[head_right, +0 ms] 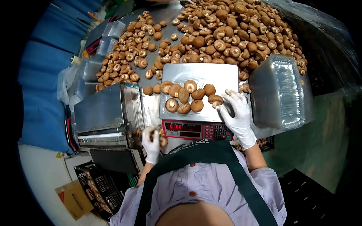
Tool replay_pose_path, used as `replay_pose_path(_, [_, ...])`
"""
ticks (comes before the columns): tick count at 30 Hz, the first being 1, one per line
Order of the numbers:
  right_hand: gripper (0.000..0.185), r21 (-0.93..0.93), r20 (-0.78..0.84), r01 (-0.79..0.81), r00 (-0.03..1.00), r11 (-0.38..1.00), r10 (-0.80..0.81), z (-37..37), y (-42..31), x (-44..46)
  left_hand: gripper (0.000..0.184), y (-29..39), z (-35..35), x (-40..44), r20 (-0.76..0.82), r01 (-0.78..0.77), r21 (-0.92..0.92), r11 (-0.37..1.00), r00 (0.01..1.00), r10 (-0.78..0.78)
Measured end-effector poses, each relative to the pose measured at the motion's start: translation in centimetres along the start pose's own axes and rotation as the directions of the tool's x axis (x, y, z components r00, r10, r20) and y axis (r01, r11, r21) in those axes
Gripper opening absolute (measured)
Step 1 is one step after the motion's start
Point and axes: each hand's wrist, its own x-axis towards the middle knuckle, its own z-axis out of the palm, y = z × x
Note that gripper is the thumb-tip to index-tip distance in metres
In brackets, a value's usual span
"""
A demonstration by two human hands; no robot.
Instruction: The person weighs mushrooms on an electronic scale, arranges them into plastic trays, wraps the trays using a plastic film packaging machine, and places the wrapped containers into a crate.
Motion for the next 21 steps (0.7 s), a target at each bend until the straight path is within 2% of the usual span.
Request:
replay_pose_path(1, [0.033, 0.020, -0.002, -0.002, 1.000, 1.000, 0.002, 0.1, -0.2, 0.0, 0.020, 0.8, -0.4, -1.4, 0.069, 0.043, -0.029, 0.999, 0.997, -0.041])
replay_pose_path(2, [0.034, 0.020, 0.013, 0.009, 1.000, 1.000, -0.010, 0.2, -0.4, 0.2, 0.021, -0.1, -0.4, -2.6, 0.076, -0.170, 0.161, 0.972, 0.984, 0.159])
replay_pose_path(4, [0.034, 0.010, 0.042, 0.019, 0.999, 1.000, -0.019, 0.6, -0.8, 0.5, 0.023, -1.4, -0.8, -4.6, 0.204, -0.142, 0.270, 0.952, 0.975, 0.088])
replay_pose_path(5, [0.034, 0.015, 0.050, 0.023, 0.998, 1.000, -0.024, 0.8, -1.0, 0.6, 0.025, -2.2, -1.0, -5.1, 0.274, -0.188, 0.305, 0.934, 0.956, 0.103])
replay_pose_path(6, [0.035, 0.041, 0.060, 0.035, 0.997, 0.999, -0.037, 1.1, -1.1, 0.9, 0.023, -2.6, -0.9, -5.2, 0.296, -0.256, 0.292, 0.922, 0.940, 0.167])
replay_pose_path(9, [0.036, 0.067, 0.091, 0.077, 0.992, 0.995, -0.083, 1.7, -2.1, 2.4, 0.025, -3.3, -0.1, -5.6, 0.282, -0.308, 0.263, 0.914, 0.931, 0.232])
replay_pose_path(11, [0.038, 0.069, 0.141, 0.087, 0.985, 0.994, -0.096, 2.1, -3.4, 3.8, 0.027, -3.9, 0.2, -5.5, 0.463, -0.403, 0.323, 0.856, 0.856, 0.229])
replay_pose_path(15, [0.052, -0.017, 0.276, 0.059, 0.960, 0.998, -0.053, 5.0, -4.4, 5.1, 0.029, -3.5, 0.1, -5.0, 0.513, -0.369, 0.354, 0.859, 0.845, 0.151])
replay_pose_path(18, [0.051, -0.142, 0.356, 0.223, 0.920, 0.964, -0.161, 8.1, -4.2, 5.3, 0.028, -3.9, 0.2, -5.0, 0.484, -0.389, 0.348, 0.853, 0.854, 0.191])
replay_pose_path(20, [0.047, -0.120, 0.295, 0.243, 0.935, 0.963, -0.199, 8.7, -3.9, 5.2, 0.026, -3.7, 0.0, -4.4, 0.467, -0.326, 0.261, 0.909, 0.867, 0.177])
replay_pose_path(21, [0.047, -0.046, 0.279, 0.184, 0.946, 0.982, -0.164, 8.3, -4.0, 5.5, 0.025, -2.3, -0.4, -3.8, 0.449, -0.291, 0.244, 0.925, 0.880, 0.159])
